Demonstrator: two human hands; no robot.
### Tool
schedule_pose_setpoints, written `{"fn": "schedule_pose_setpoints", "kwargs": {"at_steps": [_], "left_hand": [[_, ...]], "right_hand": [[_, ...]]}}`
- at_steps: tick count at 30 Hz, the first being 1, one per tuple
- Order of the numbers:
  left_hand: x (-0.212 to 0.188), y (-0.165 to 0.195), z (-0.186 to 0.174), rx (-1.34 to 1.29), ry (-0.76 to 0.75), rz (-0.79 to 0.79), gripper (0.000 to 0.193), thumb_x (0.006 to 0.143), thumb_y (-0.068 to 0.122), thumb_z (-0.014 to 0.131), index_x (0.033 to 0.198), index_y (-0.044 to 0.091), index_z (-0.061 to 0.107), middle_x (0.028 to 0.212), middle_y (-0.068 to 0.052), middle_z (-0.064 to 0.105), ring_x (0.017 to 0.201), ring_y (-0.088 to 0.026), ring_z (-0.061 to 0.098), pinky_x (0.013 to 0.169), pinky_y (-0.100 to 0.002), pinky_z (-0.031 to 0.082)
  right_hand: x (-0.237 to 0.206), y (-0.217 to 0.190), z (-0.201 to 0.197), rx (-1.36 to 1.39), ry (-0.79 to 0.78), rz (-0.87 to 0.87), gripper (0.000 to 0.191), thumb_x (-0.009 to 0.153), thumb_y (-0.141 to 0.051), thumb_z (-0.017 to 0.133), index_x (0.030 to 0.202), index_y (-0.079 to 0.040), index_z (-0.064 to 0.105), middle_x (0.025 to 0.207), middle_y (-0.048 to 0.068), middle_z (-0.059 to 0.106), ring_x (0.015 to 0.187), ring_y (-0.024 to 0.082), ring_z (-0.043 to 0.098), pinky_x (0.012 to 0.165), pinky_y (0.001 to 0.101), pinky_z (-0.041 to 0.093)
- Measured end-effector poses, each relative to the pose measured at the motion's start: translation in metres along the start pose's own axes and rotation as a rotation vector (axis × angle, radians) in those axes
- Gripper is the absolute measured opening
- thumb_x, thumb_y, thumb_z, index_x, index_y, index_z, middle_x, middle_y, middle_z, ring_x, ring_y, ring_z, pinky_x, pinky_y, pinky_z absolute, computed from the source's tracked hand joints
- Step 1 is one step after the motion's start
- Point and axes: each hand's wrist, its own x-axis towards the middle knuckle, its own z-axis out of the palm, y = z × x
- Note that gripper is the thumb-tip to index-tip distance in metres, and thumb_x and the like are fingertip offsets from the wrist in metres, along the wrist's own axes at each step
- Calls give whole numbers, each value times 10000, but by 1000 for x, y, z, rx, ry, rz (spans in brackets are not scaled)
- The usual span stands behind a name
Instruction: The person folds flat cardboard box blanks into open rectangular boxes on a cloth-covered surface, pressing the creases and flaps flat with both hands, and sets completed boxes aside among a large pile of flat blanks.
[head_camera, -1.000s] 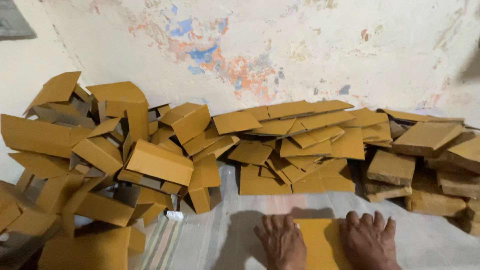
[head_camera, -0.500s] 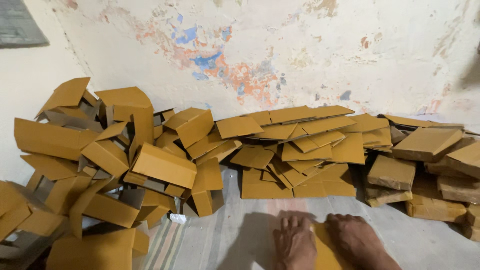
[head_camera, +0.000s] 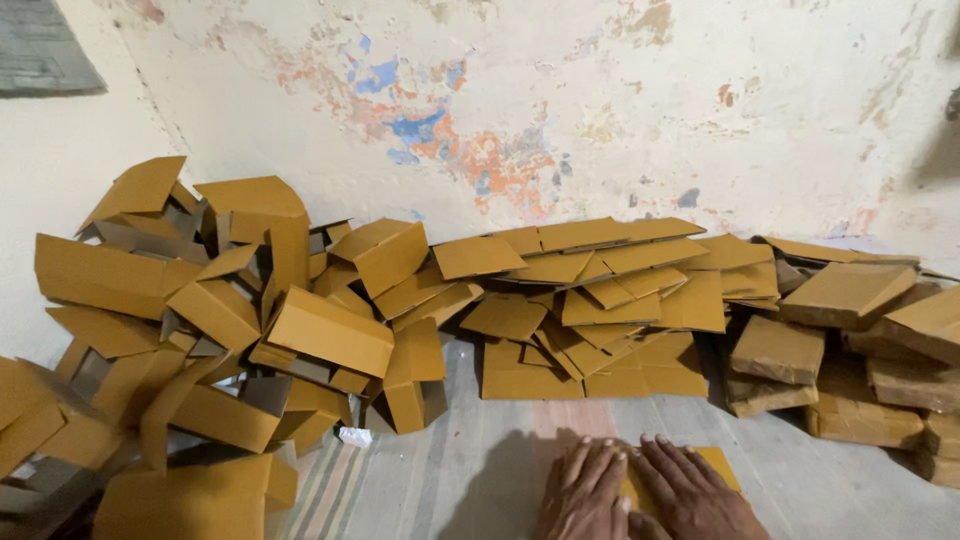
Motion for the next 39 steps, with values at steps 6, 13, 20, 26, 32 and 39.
{"fn": "schedule_pose_setpoints", "kwargs": {"at_steps": [6, 13, 20, 26, 32, 39], "left_hand": [[-7, -7, 25, 191, -152, -2, 744, 1066, 467, 337, 1606, -17, 171, 1699, -219, 50, 1596, -380, 8, 1243, -683, -43], [10, 23, 52, 341, 174, 64, 704, 1056, 358, 301, 1595, -73, 162, 1662, -311, 87, 1565, -444, 81, 1235, -648, -30], [-24, -13, 16, 446, 188, 135, 629, 1138, 308, 378, 1587, -117, 263, 1636, -364, 200, 1572, -474, 158, 1278, -670, -2], [18, 27, 52, 392, 418, 91, 637, 1136, 369, 322, 1533, -129, 343, 1594, -381, 279, 1551, -500, 219, 1255, -667, 24], [-18, -15, 38, 19, 65, 100, 819, 1157, 546, 309, 1492, -199, 361, 1589, -430, 284, 1543, -523, 224, 1239, -626, 39], [3, 7, 49, 172, 165, 53, 858, 1056, 582, 332, 1450, -175, 418, 1510, -419, 355, 1465, -529, 281, 1194, -662, 72]], "right_hand": [[-37, 3, 47, 143, -58, -30, 606, 1007, -348, 408, 1482, 21, 331, 1547, 233, 349, 1471, 346, 261, 1172, 500, 211], [-45, 13, 60, 127, -199, -24, 729, 921, -342, 469, 1516, 42, 297, 1619, 265, 296, 1516, 361, 229, 1198, 521, 177], [-68, 41, 33, 121, 169, -59, 938, 900, -695, 446, 1476, 23, 266, 1528, 225, 285, 1454, 320, 227, 1208, 502, 153], [-46, 4, 54, 51, -20, -108, 665, 1008, -445, 352, 1528, -36, 283, 1605, 179, 292, 1490, 267, 233, 1191, 455, 174], [-69, 28, 38, 26, 111, 28, 721, 1028, -633, 264, 1519, -105, 293, 1578, 82, 271, 1481, 190, 215, 1202, 415, 166], [-56, 5, 62, 41, 128, 90, 674, 1045, -610, 243, 1506, -120, 283, 1568, 83, 301, 1493, 219, 222, 1224, 439, 151]]}}
